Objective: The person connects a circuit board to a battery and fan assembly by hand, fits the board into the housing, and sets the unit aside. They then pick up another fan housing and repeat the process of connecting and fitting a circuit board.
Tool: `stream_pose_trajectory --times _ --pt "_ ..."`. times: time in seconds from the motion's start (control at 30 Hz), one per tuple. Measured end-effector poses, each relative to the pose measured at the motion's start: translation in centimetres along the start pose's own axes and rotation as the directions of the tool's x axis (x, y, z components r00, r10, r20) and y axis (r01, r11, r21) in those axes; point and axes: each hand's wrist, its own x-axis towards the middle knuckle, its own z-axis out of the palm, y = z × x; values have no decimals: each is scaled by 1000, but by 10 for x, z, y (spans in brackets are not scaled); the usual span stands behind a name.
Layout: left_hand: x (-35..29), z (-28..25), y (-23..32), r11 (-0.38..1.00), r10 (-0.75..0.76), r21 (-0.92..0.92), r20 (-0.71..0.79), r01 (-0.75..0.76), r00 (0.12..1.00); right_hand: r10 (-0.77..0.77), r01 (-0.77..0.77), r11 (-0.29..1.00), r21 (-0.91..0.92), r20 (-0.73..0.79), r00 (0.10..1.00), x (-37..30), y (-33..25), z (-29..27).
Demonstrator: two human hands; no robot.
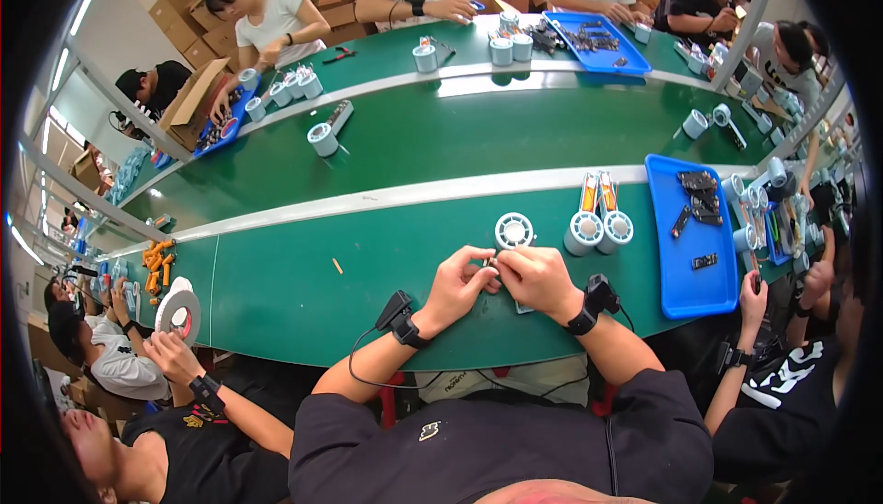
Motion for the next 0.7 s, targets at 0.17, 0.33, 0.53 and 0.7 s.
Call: stream_pose_trajectory --times 0.17,0.33,0.53,0.7 --pt "0 -2 -3 1000 -25 -4 37 26 999 -35 35 999 16 32 999 0 0 -2" --pt "-1 -2 -1 1000 -14 -16 50 15 999 -7 6 999 40 19 1000 0 -1 -1" --pt "0 -1 2 999 -33 -28 35 34 999 10 -11 999 52 14 1000 1 0 -2" --pt "-1 2 0 999 35 38 11 -35 999 -27 27 1000 0 14 1000 -1 -1 1"
